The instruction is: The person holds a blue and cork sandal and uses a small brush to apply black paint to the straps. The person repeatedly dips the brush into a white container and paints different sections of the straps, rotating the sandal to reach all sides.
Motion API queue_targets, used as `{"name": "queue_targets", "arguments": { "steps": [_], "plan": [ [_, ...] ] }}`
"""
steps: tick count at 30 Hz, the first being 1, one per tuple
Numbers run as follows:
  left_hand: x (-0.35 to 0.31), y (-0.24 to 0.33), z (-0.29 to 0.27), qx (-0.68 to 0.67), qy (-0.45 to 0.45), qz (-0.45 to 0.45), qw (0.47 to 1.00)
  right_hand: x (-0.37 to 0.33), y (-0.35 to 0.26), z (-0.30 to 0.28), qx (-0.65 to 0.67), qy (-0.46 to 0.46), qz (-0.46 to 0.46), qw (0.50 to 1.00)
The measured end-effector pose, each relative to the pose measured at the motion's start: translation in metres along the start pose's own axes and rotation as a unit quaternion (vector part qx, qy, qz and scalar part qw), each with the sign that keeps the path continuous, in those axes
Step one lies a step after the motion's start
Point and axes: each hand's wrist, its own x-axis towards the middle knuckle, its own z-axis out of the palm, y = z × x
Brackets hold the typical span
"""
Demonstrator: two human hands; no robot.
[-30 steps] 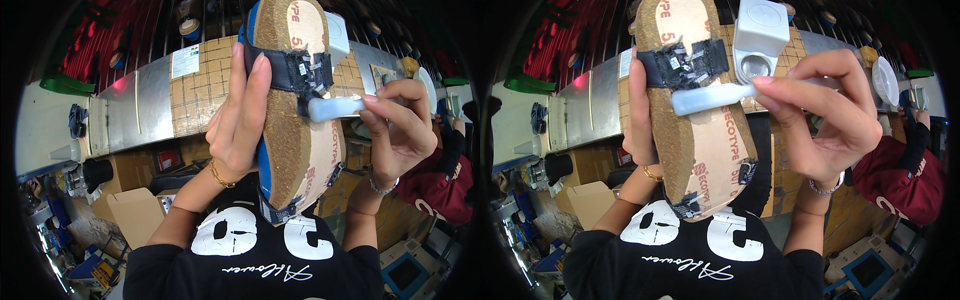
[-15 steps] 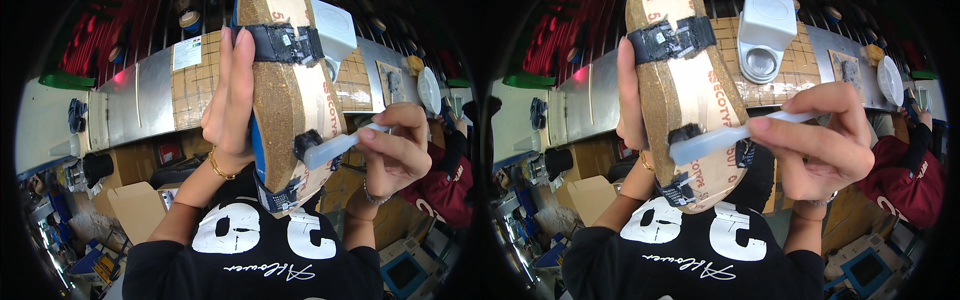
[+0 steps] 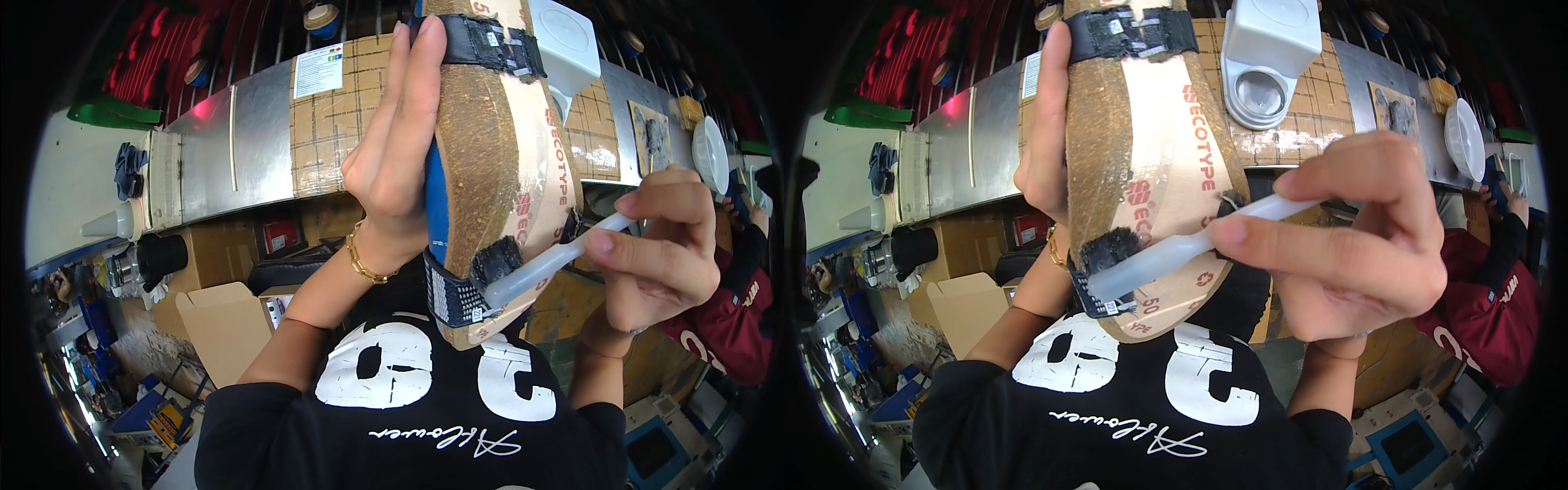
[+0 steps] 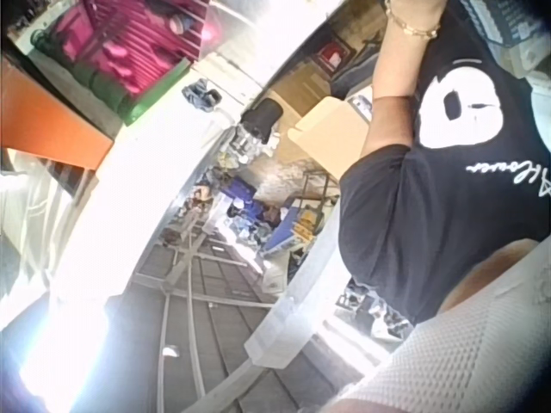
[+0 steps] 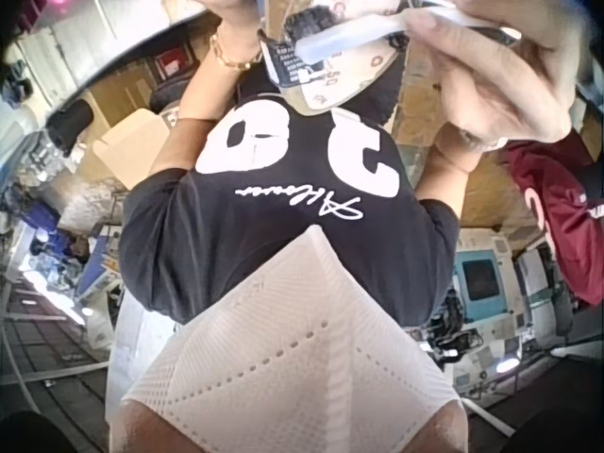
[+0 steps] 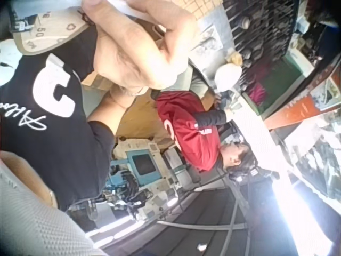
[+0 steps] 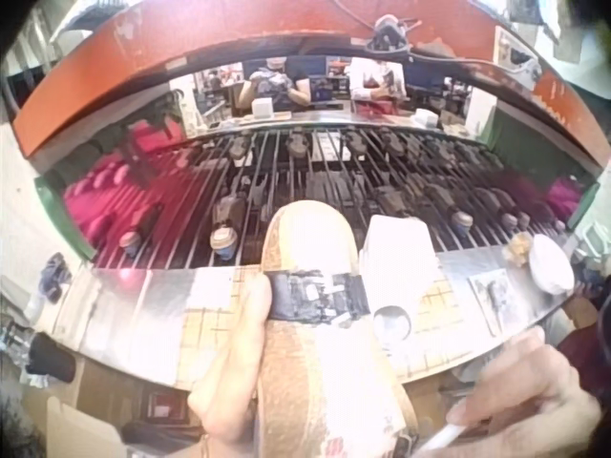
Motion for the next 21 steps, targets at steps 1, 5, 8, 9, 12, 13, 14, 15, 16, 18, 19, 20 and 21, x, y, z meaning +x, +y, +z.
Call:
{"name": "queue_targets", "arguments": {
  "steps": [1,5,8,9,12,13,14,15,16,18,19,20,21],
  "plan": [
    [-0.001,0.003,-0.003,-0.006,-0.016,-0.013,1.000,0.005,0.004,-0.002,0.008,-0.012,-0.012,1.000],
    [-0.001,-0.001,-0.004,0.016,-0.053,0.013,0.998,0.020,0.014,-0.009,0.043,-0.062,-0.021,0.997],
    [-0.002,-0.003,-0.003,0.014,-0.072,0.024,0.997,0.033,0.021,-0.010,0.102,-0.096,0.006,0.990],
    [-0.003,-0.003,-0.003,0.010,-0.084,0.014,0.996,0.036,0.024,-0.011,0.141,-0.108,0.016,0.984],
    [-0.011,-0.005,-0.006,0.011,-0.104,-0.028,0.994,0.043,0.038,-0.008,0.242,-0.112,0.045,0.963],
    [-0.012,-0.004,-0.008,0.003,-0.104,-0.052,0.993,0.041,0.041,0.000,0.234,-0.060,0.069,0.968],
    [-0.011,-0.002,-0.005,-0.034,-0.081,-0.107,0.990,0.040,0.042,0.006,0.218,-0.007,0.094,0.971],
    [-0.009,-0.001,-0.002,-0.068,-0.065,-0.153,0.984,0.040,0.043,0.013,0.114,0.054,0.106,0.986],
    [-0.006,0.001,0.001,-0.091,-0.051,-0.183,0.978,0.040,0.046,0.018,0.048,0.086,0.100,0.990],
    [-0.005,-0.001,0.000,-0.081,-0.037,-0.206,0.974,0.035,0.047,0.030,-0.021,0.105,0.092,0.990],
    [-0.005,-0.007,0.000,-0.053,-0.033,-0.186,0.980,0.033,0.042,0.030,-0.021,0.100,0.097,0.990],
    [-0.004,-0.011,-0.001,-0.031,-0.037,-0.168,0.985,0.029,0.035,0.030,-0.025,0.095,0.106,0.990],
    [-0.004,-0.014,-0.003,-0.008,-0.040,-0.150,0.988,0.024,0.028,0.030,-0.026,0.089,0.116,0.989]
  ]
}}
